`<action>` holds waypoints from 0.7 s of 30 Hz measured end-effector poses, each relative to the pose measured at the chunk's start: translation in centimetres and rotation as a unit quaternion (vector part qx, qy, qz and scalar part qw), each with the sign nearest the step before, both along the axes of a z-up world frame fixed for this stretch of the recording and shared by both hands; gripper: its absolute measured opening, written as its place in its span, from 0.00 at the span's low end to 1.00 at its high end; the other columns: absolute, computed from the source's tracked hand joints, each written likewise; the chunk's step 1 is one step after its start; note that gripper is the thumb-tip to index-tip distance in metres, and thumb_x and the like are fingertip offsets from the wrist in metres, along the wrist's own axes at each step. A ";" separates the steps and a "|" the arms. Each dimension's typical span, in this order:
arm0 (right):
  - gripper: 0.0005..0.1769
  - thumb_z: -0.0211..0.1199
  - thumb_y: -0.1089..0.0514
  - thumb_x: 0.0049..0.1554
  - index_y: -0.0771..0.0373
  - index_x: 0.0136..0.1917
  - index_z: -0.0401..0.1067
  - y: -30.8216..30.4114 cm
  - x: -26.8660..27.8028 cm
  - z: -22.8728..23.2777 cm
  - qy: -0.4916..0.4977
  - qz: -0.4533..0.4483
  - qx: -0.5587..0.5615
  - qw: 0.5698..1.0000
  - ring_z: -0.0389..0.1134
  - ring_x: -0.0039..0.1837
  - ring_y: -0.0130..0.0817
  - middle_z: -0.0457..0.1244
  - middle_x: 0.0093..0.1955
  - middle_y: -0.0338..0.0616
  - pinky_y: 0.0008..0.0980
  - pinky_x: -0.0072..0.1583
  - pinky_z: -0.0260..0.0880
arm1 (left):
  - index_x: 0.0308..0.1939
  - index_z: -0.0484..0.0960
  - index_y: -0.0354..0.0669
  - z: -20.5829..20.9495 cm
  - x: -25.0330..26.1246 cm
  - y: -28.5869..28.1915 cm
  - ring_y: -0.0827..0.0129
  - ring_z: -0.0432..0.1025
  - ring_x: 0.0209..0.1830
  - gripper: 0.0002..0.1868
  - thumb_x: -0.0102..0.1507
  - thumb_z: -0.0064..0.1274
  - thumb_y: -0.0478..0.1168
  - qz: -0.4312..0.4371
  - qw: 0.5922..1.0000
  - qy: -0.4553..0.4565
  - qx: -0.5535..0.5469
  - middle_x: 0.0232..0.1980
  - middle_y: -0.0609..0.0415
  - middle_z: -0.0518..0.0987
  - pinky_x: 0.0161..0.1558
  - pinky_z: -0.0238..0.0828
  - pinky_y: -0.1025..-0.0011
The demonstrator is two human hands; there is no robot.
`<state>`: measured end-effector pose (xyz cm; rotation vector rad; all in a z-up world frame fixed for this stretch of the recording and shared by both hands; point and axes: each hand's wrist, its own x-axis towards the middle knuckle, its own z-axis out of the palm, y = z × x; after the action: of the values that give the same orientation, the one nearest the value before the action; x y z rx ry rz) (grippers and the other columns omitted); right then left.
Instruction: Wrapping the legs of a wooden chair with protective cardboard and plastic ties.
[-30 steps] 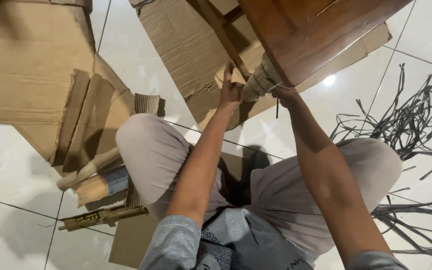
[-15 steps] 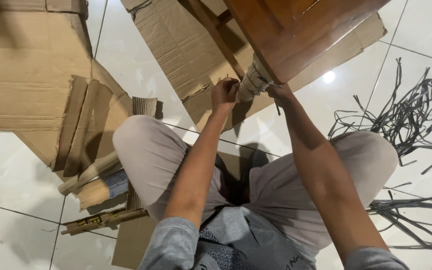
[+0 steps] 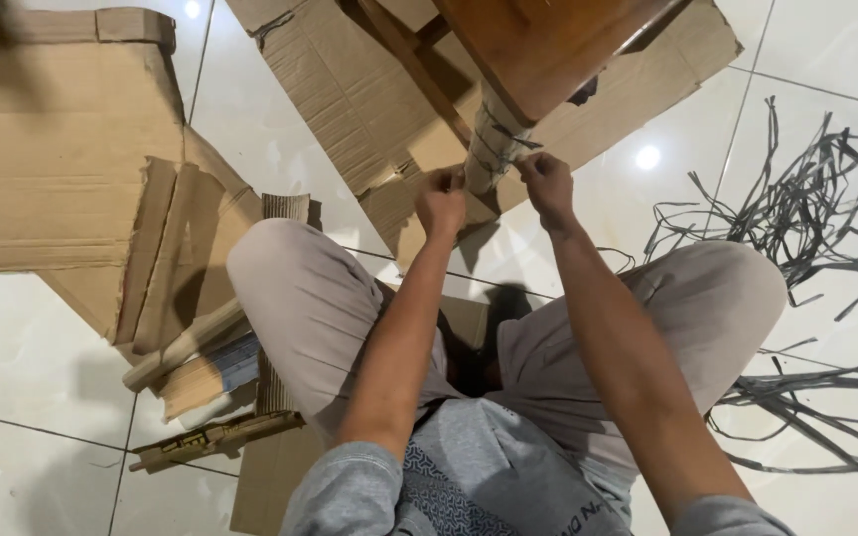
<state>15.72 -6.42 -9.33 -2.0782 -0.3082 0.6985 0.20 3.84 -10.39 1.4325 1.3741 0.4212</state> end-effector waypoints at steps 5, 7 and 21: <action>0.10 0.67 0.47 0.60 0.54 0.44 0.78 -1.3 -3.1 1.3 0.025 -0.042 0.072 0.996 0.69 0.37 0.31 0.70 0.36 0.39 0.30 0.46 0.66 | 0.43 0.87 0.35 4.5 0.1 -1.0 0.53 0.80 0.49 0.19 0.64 0.59 0.50 0.020 0.996 0.008 -0.085 0.42 0.41 0.85 0.53 0.74 0.54; 0.09 0.66 0.50 0.61 0.56 0.46 0.78 -1.6 -4.4 2.9 0.023 -0.045 0.094 0.994 0.70 0.37 0.32 0.71 0.38 0.42 0.30 0.47 0.67 | 0.49 0.87 0.30 3.6 0.2 -1.5 0.42 0.77 0.57 0.21 0.62 0.61 0.47 0.027 0.997 0.000 -0.071 0.48 0.33 0.84 0.57 0.72 0.48; 0.08 0.62 0.51 0.61 0.53 0.48 0.78 -2.6 -8.0 3.6 -0.072 -0.002 0.026 0.997 0.75 0.39 0.32 0.72 0.35 0.35 0.31 0.51 0.70 | 0.36 0.85 0.46 -0.7 -0.3 -3.0 0.74 0.81 0.32 0.11 0.59 0.64 0.48 0.080 0.982 -0.087 -0.148 0.32 0.56 0.85 0.37 0.79 0.75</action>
<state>7.75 -9.03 -5.74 -2.0837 -0.3990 0.5336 -0.09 0.87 -11.05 1.0238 1.3501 0.4160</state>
